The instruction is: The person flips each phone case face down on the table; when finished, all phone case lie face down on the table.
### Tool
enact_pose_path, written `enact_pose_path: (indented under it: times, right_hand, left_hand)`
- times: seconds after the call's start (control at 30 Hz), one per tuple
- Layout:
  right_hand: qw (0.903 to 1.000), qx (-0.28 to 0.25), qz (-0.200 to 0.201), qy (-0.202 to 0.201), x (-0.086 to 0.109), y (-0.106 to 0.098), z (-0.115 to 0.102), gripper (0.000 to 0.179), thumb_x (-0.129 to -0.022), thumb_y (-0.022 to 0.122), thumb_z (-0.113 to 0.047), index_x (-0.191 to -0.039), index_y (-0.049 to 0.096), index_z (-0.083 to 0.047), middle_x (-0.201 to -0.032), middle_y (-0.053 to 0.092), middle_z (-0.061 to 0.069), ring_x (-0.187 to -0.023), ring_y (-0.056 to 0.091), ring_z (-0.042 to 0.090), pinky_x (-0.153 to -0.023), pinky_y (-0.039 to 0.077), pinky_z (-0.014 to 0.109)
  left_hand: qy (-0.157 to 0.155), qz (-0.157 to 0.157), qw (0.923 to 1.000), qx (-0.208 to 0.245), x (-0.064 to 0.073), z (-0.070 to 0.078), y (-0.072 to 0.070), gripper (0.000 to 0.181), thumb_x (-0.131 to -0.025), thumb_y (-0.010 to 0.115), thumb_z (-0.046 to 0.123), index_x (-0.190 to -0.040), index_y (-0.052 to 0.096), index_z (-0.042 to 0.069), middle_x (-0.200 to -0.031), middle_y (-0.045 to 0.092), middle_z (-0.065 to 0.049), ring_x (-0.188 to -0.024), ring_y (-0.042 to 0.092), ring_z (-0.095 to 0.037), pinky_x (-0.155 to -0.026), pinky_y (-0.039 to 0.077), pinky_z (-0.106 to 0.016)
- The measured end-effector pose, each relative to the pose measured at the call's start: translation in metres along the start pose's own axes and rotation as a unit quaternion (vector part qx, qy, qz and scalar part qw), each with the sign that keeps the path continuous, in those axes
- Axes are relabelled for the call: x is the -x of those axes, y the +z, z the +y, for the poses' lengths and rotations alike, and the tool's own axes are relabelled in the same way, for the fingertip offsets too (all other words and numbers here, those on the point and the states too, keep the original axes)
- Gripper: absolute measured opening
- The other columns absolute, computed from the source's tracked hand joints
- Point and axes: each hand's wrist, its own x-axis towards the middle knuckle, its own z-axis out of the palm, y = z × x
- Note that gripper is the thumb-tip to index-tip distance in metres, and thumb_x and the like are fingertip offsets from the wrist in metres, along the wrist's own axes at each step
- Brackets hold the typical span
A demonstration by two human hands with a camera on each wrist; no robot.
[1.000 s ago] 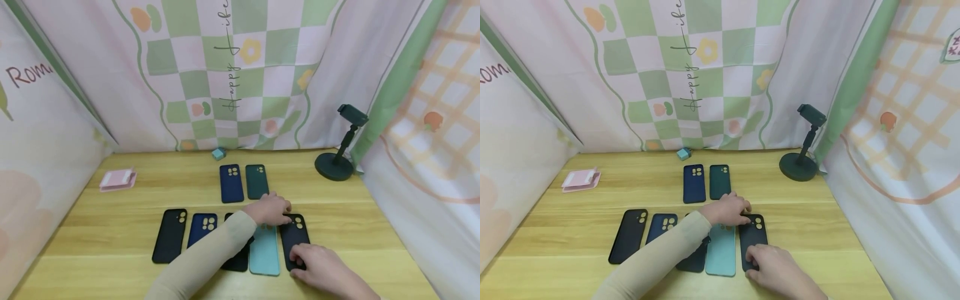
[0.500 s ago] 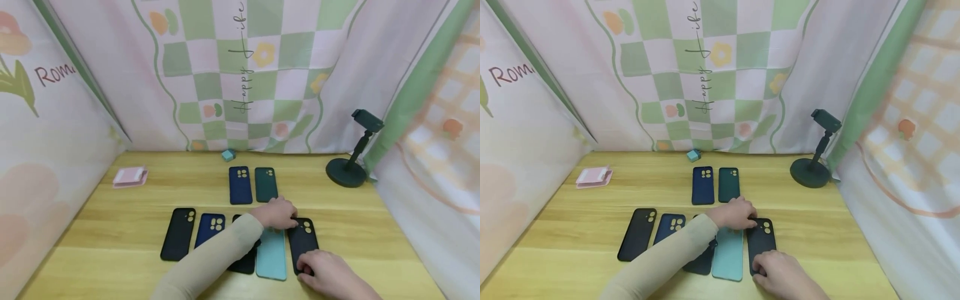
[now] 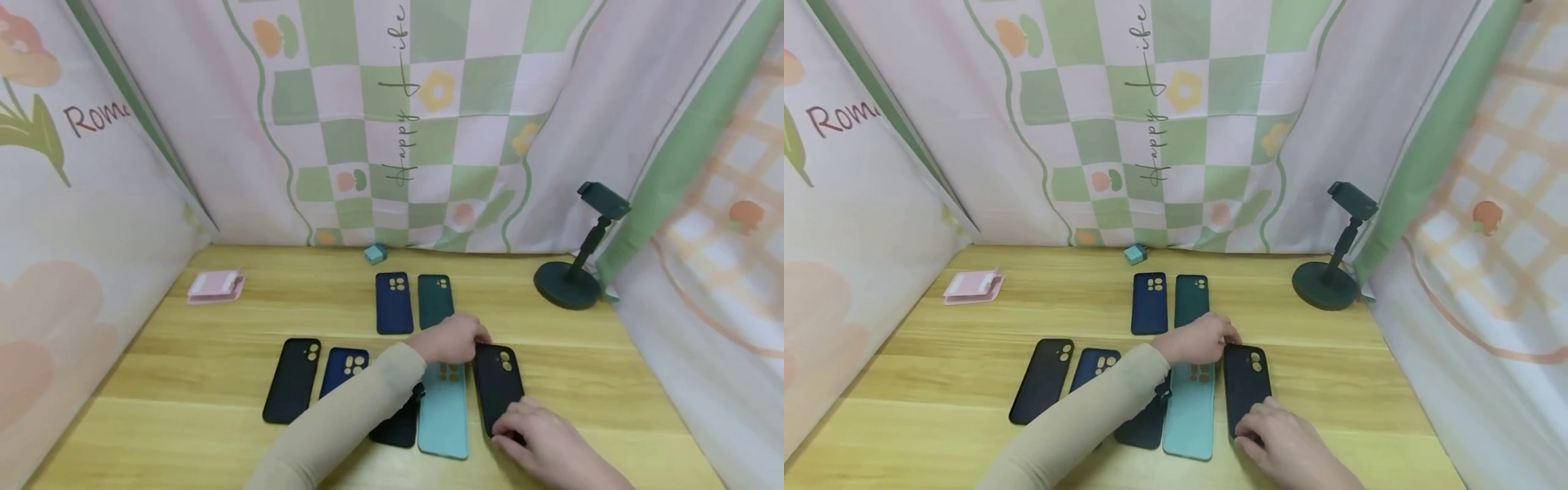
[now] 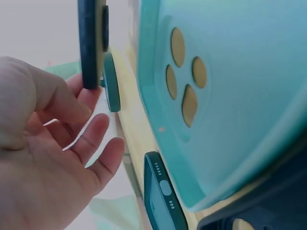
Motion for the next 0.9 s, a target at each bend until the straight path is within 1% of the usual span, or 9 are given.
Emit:
enact_pose_path:
  times: [0.1, 0.2, 0.3, 0.43, 0.5, 0.57, 0.67, 0.8, 0.9]
  right_hand:
    - [0.9989, 0.021, 0.039, -0.017, 0.002, -0.003, -0.003, 0.003, -0.090, 0.073, -0.028, -0.089, 0.071, -0.027, -0.085, 0.053, -0.024, -0.075, 0.046, -0.002, -0.059, 0.043, 0.024]
    - [0.9944, 0.039, 0.087, -0.047, 0.004, -0.005, -0.005, 0.011, -0.087, 0.076, -0.021, -0.089, 0.069, -0.028, -0.088, 0.054, -0.023, -0.077, 0.048, -0.001, -0.059, 0.044, 0.024]
    - [0.9865, 0.052, 0.138, -0.072, 0.006, -0.005, -0.008, 0.020, -0.084, 0.078, -0.014, -0.091, 0.067, -0.028, -0.090, 0.055, -0.021, -0.078, 0.049, -0.001, -0.059, 0.044, 0.023]
    - [0.9780, 0.053, 0.187, -0.075, 0.008, -0.007, -0.012, 0.030, -0.080, 0.080, -0.008, -0.092, 0.064, -0.030, -0.091, 0.054, -0.021, -0.078, 0.050, -0.003, -0.061, 0.044, 0.021]
    - [0.9767, 0.049, 0.197, -0.069, 0.009, -0.009, -0.013, 0.033, -0.080, 0.080, -0.006, -0.092, 0.063, -0.031, -0.092, 0.053, -0.023, -0.079, 0.051, -0.004, -0.062, 0.045, 0.020]
    - [0.9757, 0.045, 0.204, -0.066, 0.010, -0.010, -0.013, 0.036, -0.080, 0.080, -0.005, -0.093, 0.061, -0.032, -0.092, 0.053, -0.023, -0.079, 0.052, -0.005, -0.064, 0.046, 0.020]
    - [0.9756, 0.019, 0.208, -0.067, 0.011, -0.012, -0.013, 0.033, -0.084, 0.077, -0.006, -0.094, 0.060, -0.032, -0.092, 0.056, -0.020, -0.080, 0.055, -0.004, -0.064, 0.049, 0.022]
    - [0.9731, -0.024, 0.219, -0.068, 0.013, -0.015, -0.011, 0.021, -0.092, 0.070, -0.011, -0.096, 0.060, -0.030, -0.090, 0.060, -0.012, -0.079, 0.057, -0.002, -0.064, 0.049, 0.020]
    - [0.9701, -0.037, 0.228, -0.073, 0.013, -0.015, -0.011, 0.015, -0.096, 0.066, -0.015, -0.096, 0.059, -0.029, -0.089, 0.061, -0.009, -0.077, 0.057, -0.001, -0.066, 0.046, 0.014]
  left_hand:
    - [0.017, 0.019, 0.9988, 0.041, 0.000, -0.004, -0.003, 0.040, -0.091, 0.054, -0.005, -0.120, 0.070, 0.016, -0.111, 0.062, 0.006, -0.098, 0.056, -0.005, -0.079, 0.045, -0.016]
    - [0.025, 0.029, 0.9968, 0.070, 0.000, -0.007, -0.004, 0.035, -0.093, 0.055, -0.003, -0.117, 0.072, 0.016, -0.108, 0.061, 0.007, -0.096, 0.055, -0.004, -0.078, 0.044, -0.014]
    - [0.023, 0.020, 0.9950, 0.095, 0.002, -0.009, -0.005, 0.030, -0.095, 0.056, 0.001, -0.112, 0.073, 0.018, -0.106, 0.061, 0.008, -0.096, 0.055, -0.003, -0.077, 0.043, -0.015]
    - [0.009, -0.004, 0.9937, 0.112, 0.003, -0.010, -0.004, 0.038, -0.094, 0.053, -0.004, -0.114, 0.073, 0.021, -0.115, 0.060, 0.009, -0.107, 0.054, -0.004, -0.083, 0.043, -0.017]
    - [0.005, -0.007, 0.9927, 0.120, 0.004, -0.012, -0.003, 0.045, -0.091, 0.049, -0.008, -0.117, 0.071, 0.022, -0.118, 0.059, 0.010, -0.110, 0.053, -0.005, -0.086, 0.043, -0.018]
    - [0.005, -0.002, 0.9909, 0.134, 0.006, -0.014, -0.005, 0.047, -0.091, 0.047, -0.009, -0.117, 0.070, 0.022, -0.117, 0.060, 0.012, -0.110, 0.054, -0.005, -0.087, 0.044, -0.018]
    - [0.018, 0.017, 0.9876, 0.155, 0.009, -0.018, -0.009, 0.046, -0.091, 0.044, -0.009, -0.115, 0.070, 0.020, -0.110, 0.063, 0.013, -0.103, 0.056, -0.004, -0.082, 0.045, -0.018]
    - [0.034, 0.038, 0.9858, 0.160, 0.009, -0.022, -0.011, 0.041, -0.093, 0.046, -0.006, -0.114, 0.071, 0.018, -0.106, 0.065, 0.014, -0.093, 0.057, -0.004, -0.074, 0.046, -0.018]
    - [0.028, 0.046, 0.9821, 0.180, 0.010, -0.023, -0.010, 0.034, -0.095, 0.052, -0.001, -0.115, 0.072, 0.018, -0.105, 0.065, 0.013, -0.087, 0.057, -0.006, -0.069, 0.045, -0.020]
